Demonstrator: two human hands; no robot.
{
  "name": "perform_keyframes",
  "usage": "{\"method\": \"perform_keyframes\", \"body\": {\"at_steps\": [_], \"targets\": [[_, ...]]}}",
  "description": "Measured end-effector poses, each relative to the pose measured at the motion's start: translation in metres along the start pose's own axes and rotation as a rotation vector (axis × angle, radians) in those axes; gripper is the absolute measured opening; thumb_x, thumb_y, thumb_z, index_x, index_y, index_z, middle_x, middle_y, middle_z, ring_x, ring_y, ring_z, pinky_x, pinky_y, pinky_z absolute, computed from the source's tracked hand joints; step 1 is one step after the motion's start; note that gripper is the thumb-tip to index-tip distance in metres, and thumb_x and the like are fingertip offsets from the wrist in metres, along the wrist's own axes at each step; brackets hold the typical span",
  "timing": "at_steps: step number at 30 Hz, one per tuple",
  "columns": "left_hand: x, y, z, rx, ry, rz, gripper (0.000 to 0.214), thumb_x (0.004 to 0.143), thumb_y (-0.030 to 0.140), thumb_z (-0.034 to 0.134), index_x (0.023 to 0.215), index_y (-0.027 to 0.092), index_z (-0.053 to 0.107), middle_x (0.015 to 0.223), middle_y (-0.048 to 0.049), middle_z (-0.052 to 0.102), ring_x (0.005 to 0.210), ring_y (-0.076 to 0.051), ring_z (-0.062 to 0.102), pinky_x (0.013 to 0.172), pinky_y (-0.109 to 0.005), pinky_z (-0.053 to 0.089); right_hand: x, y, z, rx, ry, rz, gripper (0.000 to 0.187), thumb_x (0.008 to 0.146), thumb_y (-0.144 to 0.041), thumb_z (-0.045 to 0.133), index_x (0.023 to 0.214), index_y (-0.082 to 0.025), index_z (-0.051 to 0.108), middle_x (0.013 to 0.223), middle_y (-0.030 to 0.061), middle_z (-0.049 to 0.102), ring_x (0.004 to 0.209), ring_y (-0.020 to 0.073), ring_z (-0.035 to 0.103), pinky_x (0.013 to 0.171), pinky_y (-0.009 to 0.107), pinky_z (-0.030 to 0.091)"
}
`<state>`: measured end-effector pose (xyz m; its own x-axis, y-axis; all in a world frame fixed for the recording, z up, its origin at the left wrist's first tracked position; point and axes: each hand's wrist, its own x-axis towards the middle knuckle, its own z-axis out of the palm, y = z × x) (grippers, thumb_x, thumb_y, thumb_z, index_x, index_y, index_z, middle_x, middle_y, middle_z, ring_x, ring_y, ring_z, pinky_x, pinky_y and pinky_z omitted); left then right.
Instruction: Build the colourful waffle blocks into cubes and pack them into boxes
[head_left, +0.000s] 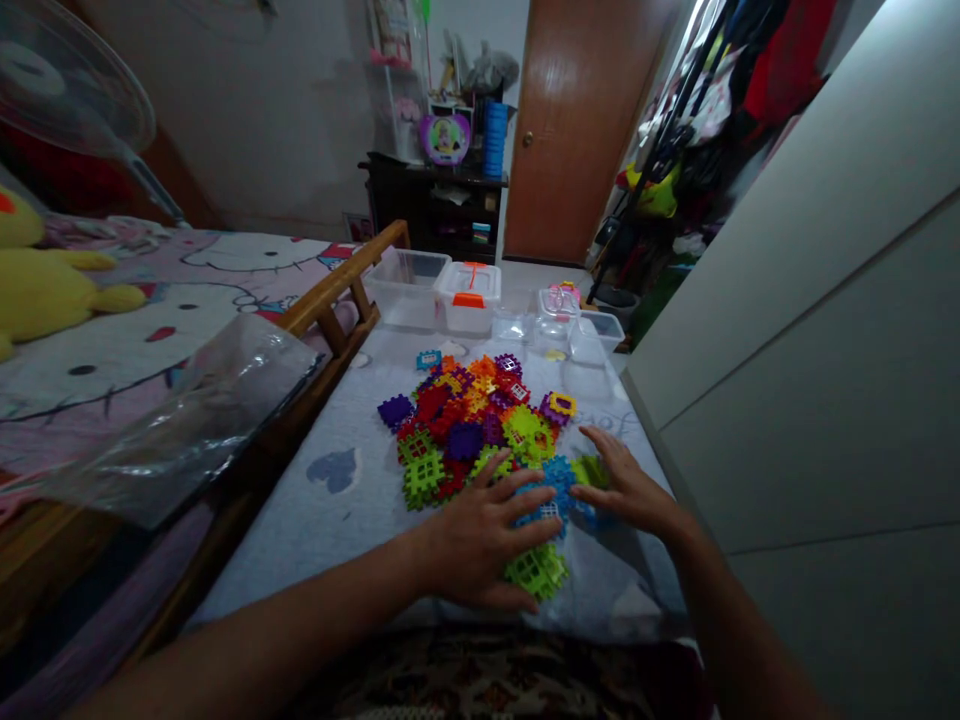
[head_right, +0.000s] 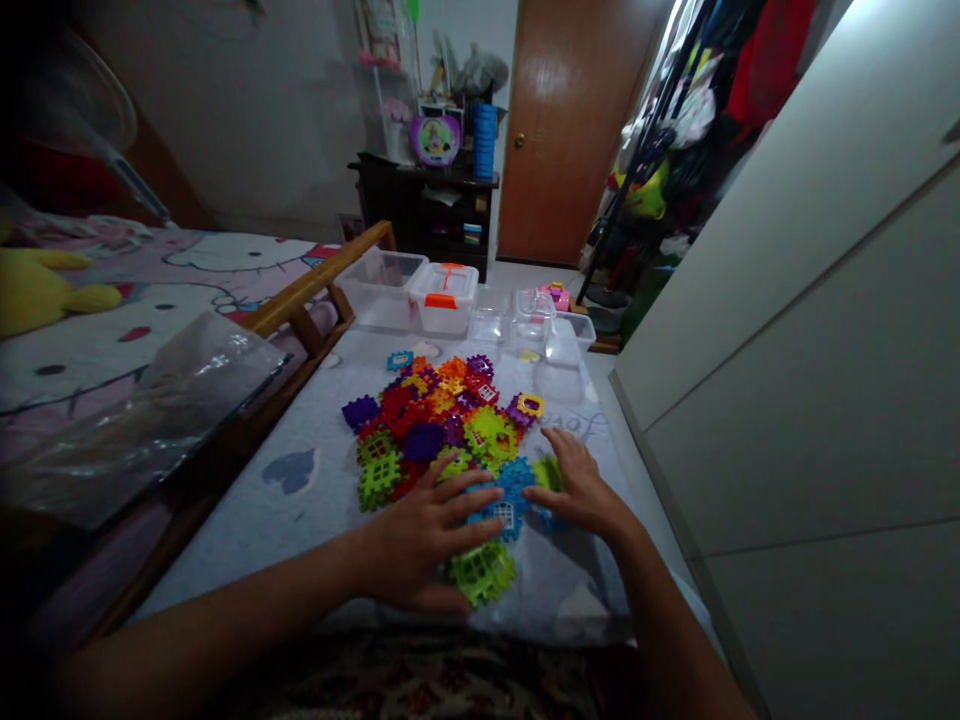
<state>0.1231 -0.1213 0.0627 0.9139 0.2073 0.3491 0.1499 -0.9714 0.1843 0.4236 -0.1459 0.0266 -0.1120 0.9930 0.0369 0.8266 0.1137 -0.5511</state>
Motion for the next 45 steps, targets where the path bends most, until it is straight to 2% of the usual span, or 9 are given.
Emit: {"method": "perform_keyframes", "body": {"at_steps": [4, 11, 15, 20, 26, 30, 38, 42, 45], "targets": [[0.013, 0.018, 0.021, 0.032, -0.06, 0.15, 0.063, 0.083, 0.061, 0.059, 0.13, 0.02, 0.054, 0.135, -0.0121, 0.058, 0.13, -0.031, 0.046, 0.117, -0.051, 0.023, -0.031, 0.008, 0.015, -0.069, -0.033, -0.02, 0.086, 0.071, -0.044, 0.075, 0.147, -0.025, 0.04, 0.154, 0.0151, 0.038, 0.142, 0.0345, 0.033, 0.115, 0.054, 0.03], [0.02, 0.011, 0.032, 0.092, -0.067, 0.123, 0.037, 0.082, 0.043, 0.065, 0.108, 0.017, 0.062, 0.106, -0.0104, 0.066, 0.104, -0.027, 0.058, 0.107, -0.051, 0.036, -0.012, -0.011, 0.035, 0.041, 0.176, -0.09, 0.054, 0.069, -0.007, 0.052, 0.12, -0.022, 0.062, 0.122, 0.0108, 0.063, 0.117, 0.0263, 0.055, 0.106, 0.045, 0.042], [0.017, 0.006, 0.039, 0.195, 0.037, 0.178, 0.011, 0.092, 0.022, 0.054, 0.094, 0.017, 0.064, 0.086, -0.0047, 0.064, 0.087, -0.021, 0.059, 0.099, -0.045, 0.043, 0.005, -0.026, 0.042, 0.14, 0.198, -0.083, 0.046, 0.068, -0.004, 0.049, 0.108, -0.021, 0.065, 0.107, 0.0084, 0.068, 0.103, 0.0233, 0.061, 0.096, 0.041, 0.048], [0.013, -0.002, 0.04, 0.256, 0.111, 0.246, 0.011, 0.094, 0.018, 0.053, 0.087, 0.017, 0.063, 0.084, -0.0046, 0.064, 0.08, -0.018, 0.058, 0.073, -0.034, 0.047, 0.026, -0.043, 0.043, 0.232, 0.209, -0.108, 0.037, 0.075, -0.008, 0.05, 0.105, -0.021, 0.067, 0.104, 0.0061, 0.071, 0.1, 0.0215, 0.065, 0.092, 0.038, 0.05], [0.008, -0.015, 0.025, 0.314, 0.222, 0.231, 0.008, 0.093, 0.017, 0.056, 0.089, 0.019, 0.063, 0.091, -0.0037, 0.065, 0.087, -0.017, 0.059, 0.076, -0.033, 0.048, 0.056, -0.077, 0.026, 0.313, 0.168, -0.117, 0.038, 0.08, -0.013, 0.051, 0.115, -0.02, 0.063, 0.109, 0.0058, 0.07, 0.099, 0.0208, 0.066, 0.092, 0.036, 0.049], [0.007, -0.033, 0.011, 0.378, 0.278, 0.126, 0.011, 0.094, 0.016, 0.055, 0.099, 0.019, 0.064, 0.103, -0.0038, 0.067, 0.098, -0.019, 0.058, 0.085, -0.035, 0.048, 0.087, -0.095, 0.025, 0.357, 0.118, -0.156, 0.042, 0.079, -0.011, 0.051, 0.12, -0.02, 0.058, 0.109, 0.0058, 0.069, 0.098, 0.0198, 0.064, 0.091, 0.035, 0.049], [-0.016, -0.066, -0.016, 0.356, 0.402, -0.362, 0.023, 0.09, 0.018, 0.055, 0.11, 0.022, 0.064, 0.121, -0.0099, 0.061, 0.117, -0.026, 0.053, 0.105, -0.048, 0.042, 0.17, -0.09, 0.033, 0.417, 0.031, -0.169, 0.036, 0.082, -0.011, 0.049, 0.117, -0.017, 0.06, 0.104, 0.0066, 0.07, 0.095, 0.0167, 0.066, 0.089, 0.034, 0.051], [-0.051, -0.052, -0.015, 0.265, 0.432, -0.556, 0.045, 0.087, 0.034, 0.063, 0.13, 0.024, 0.052, 0.138, -0.0126, 0.049, 0.134, -0.034, 0.039, 0.113, -0.059, 0.03, 0.213, -0.087, 0.031, 0.145, 0.044, -0.043, 0.03, 0.088, -0.025, 0.054, 0.114, -0.016, 0.065, 0.113, 0.0101, 0.07, 0.102, 0.0211, 0.065, 0.094, 0.036, 0.049], [-0.075, -0.03, -0.004, 0.196, 0.321, -0.673, 0.084, 0.076, 0.056, 0.071, 0.147, 0.028, 0.035, 0.155, -0.0151, 0.029, 0.145, -0.044, 0.019, 0.112, -0.066, 0.025, 0.236, -0.09, 0.037, 0.005, -0.007, 0.033, 0.053, 0.087, -0.044, 0.06, 0.131, -0.015, 0.058, 0.134, 0.0155, 0.061, 0.119, 0.0275, 0.059, 0.102, 0.041, 0.043]]}}
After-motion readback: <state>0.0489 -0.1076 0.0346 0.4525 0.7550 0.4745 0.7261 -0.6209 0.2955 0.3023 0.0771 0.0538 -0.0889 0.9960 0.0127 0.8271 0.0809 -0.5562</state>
